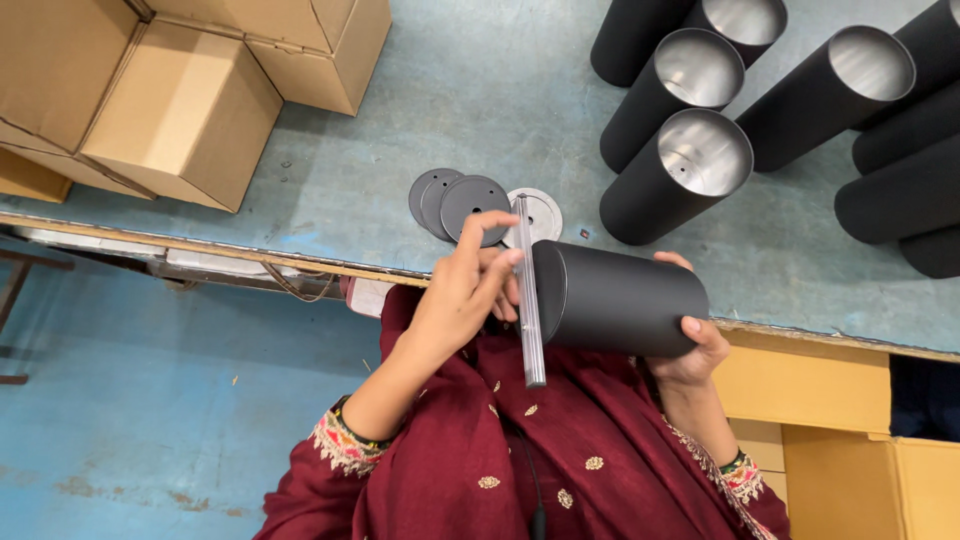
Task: The person unpacks a plastic rod from a cardboard box, then repeatedly picks up black cylindrical containers, inserts the rod into each, and places them back on the table. The person also handles circular metal bases and cardboard boxes during the process.
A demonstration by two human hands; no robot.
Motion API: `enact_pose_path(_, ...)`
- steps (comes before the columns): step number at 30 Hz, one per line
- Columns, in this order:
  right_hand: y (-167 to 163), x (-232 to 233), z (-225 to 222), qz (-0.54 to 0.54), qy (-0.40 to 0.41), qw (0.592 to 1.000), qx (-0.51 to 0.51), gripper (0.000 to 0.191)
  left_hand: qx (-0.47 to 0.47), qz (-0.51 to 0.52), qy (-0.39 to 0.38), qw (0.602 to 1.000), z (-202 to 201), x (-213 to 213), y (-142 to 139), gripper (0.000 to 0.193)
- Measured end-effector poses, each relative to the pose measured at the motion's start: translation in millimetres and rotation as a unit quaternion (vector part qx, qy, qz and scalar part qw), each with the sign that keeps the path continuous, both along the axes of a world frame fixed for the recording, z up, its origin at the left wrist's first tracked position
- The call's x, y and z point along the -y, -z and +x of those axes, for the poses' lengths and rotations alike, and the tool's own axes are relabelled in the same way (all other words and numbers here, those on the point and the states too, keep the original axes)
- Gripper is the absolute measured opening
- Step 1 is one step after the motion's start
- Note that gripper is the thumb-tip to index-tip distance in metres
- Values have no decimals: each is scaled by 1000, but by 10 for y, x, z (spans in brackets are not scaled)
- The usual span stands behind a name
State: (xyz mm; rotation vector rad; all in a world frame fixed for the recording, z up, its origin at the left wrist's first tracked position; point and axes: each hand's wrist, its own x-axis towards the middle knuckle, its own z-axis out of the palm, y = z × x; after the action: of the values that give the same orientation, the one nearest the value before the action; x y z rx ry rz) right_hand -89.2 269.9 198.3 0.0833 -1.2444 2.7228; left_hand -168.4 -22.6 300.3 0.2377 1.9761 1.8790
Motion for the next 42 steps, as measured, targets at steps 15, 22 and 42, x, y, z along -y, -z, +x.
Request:
enact_pose_path(15,26,-36,1,-25,13,999,22,85,-486,-169,6,857,-10,68,-140,37)
enact_pose_path(22,48,-46,9,-36,0,999,16,86,-71,-46,78,993,42,20,-141,35)
enact_pose_path(42,-281,176,48,113,76,990,-31,86,-285,-153,-8,946,-53,-43,290,40)
